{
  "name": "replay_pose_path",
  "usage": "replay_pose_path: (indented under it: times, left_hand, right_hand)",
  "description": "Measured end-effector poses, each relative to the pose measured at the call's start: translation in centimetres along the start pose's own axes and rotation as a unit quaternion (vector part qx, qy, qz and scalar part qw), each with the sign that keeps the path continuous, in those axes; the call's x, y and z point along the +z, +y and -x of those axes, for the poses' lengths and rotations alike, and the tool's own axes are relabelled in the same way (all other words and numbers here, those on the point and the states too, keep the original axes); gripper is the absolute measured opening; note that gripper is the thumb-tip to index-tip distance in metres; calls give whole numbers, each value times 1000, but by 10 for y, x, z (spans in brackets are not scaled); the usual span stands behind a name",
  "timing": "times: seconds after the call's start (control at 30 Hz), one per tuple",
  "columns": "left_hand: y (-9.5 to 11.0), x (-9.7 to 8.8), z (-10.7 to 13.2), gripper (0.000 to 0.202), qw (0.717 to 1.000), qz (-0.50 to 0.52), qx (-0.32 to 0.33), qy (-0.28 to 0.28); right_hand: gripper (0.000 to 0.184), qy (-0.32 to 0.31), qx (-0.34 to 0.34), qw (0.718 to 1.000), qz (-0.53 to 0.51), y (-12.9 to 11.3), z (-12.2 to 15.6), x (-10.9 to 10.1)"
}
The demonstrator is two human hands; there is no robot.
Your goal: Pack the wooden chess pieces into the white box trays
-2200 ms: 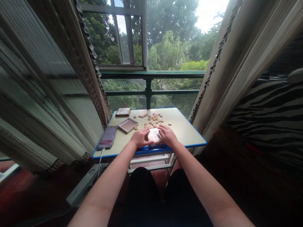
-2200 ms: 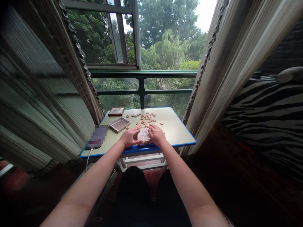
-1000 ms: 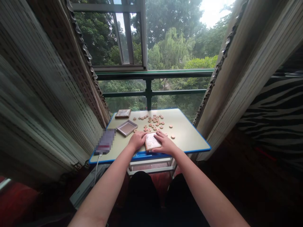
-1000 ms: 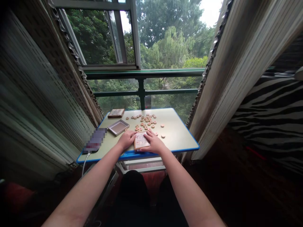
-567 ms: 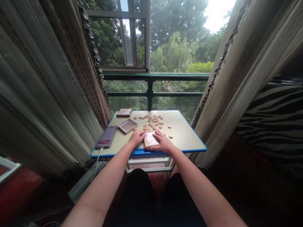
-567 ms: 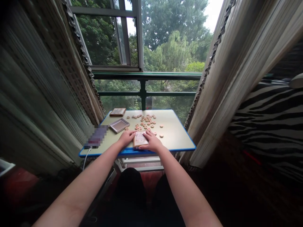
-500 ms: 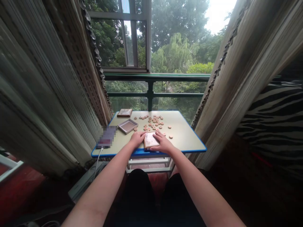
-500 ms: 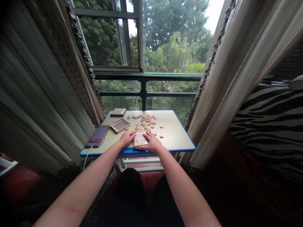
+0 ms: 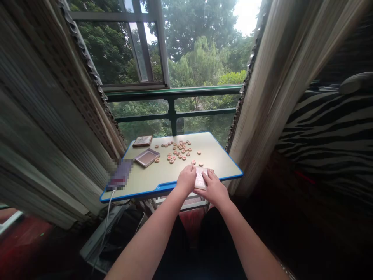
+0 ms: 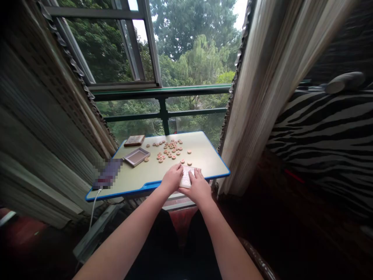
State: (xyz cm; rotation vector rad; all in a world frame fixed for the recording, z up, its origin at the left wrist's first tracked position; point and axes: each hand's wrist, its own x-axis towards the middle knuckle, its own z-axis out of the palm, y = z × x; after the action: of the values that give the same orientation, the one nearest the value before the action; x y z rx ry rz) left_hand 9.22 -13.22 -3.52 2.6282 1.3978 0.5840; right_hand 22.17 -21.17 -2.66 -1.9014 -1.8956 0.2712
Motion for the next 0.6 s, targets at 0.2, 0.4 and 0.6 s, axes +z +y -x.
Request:
replay_pose_path:
  times: [0.2,0.4,0.6]
  left_hand:
    - [39,21,-21,44,993,44,96,-48]
    - [72,52,-37,56,996,62,55,11]
    - [76,61,-59,57,997,73,-5,14]
  right_hand:
    - [85,3,46,999,20,31,7,-23]
    - [59,35,51,997,39,61,6,-29]
    - [54,43,15,999,23,80,-8,-26]
